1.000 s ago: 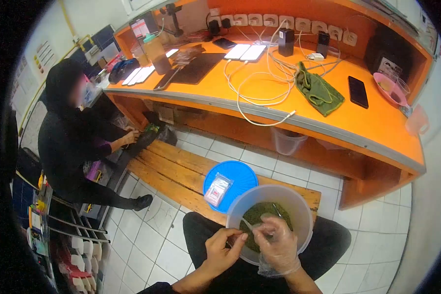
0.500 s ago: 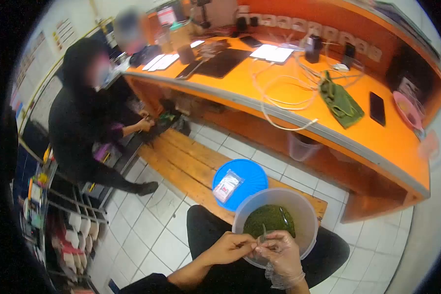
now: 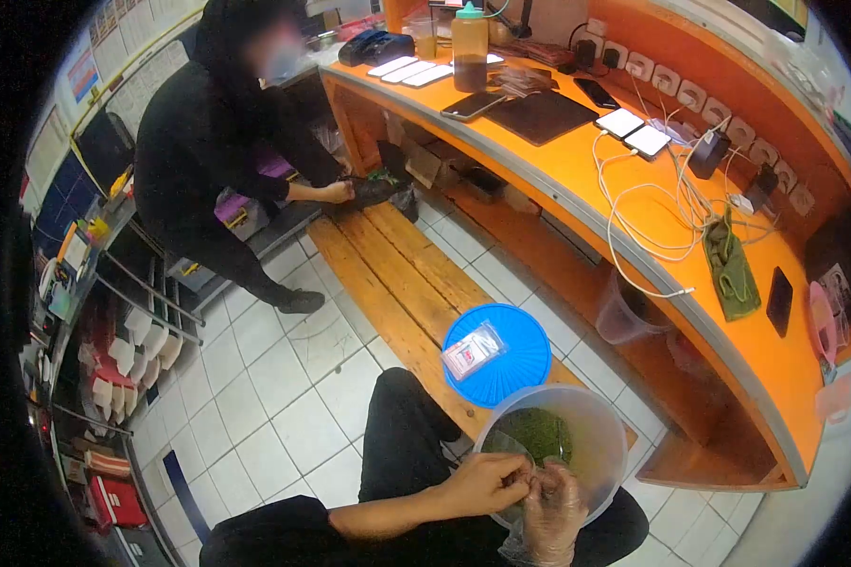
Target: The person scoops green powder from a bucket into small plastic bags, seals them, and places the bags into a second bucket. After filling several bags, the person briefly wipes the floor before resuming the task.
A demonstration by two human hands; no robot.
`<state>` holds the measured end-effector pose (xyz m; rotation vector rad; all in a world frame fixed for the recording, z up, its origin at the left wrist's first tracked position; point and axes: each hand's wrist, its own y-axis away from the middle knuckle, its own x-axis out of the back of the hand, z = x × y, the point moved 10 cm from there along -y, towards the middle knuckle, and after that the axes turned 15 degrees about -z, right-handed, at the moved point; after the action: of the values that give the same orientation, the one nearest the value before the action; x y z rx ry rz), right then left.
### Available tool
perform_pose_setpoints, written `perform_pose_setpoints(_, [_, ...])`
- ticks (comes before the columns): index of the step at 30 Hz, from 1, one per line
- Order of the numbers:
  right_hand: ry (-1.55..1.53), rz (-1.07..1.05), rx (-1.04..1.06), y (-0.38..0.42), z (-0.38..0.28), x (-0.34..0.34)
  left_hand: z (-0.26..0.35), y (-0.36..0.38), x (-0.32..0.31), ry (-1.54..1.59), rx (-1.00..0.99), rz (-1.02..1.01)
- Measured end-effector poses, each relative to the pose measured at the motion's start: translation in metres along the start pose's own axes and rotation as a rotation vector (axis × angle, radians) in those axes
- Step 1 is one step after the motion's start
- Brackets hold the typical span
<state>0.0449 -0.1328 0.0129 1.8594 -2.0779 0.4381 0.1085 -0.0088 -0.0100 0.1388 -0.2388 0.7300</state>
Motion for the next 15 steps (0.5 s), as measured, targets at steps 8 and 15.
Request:
perform_pose_setpoints(8, [0.342, 0.024, 0.027, 0.005, -0.007, -0.012, -0.012, -0.001, -0.003, -0.038, 0.081, -0.118])
perform_pose_setpoints(15, [0.443, 0.12, 0.002, 0.003, -0.01, -0.019, -0.014, -0.005, -0.002, -0.126, 0.135, -0.002])
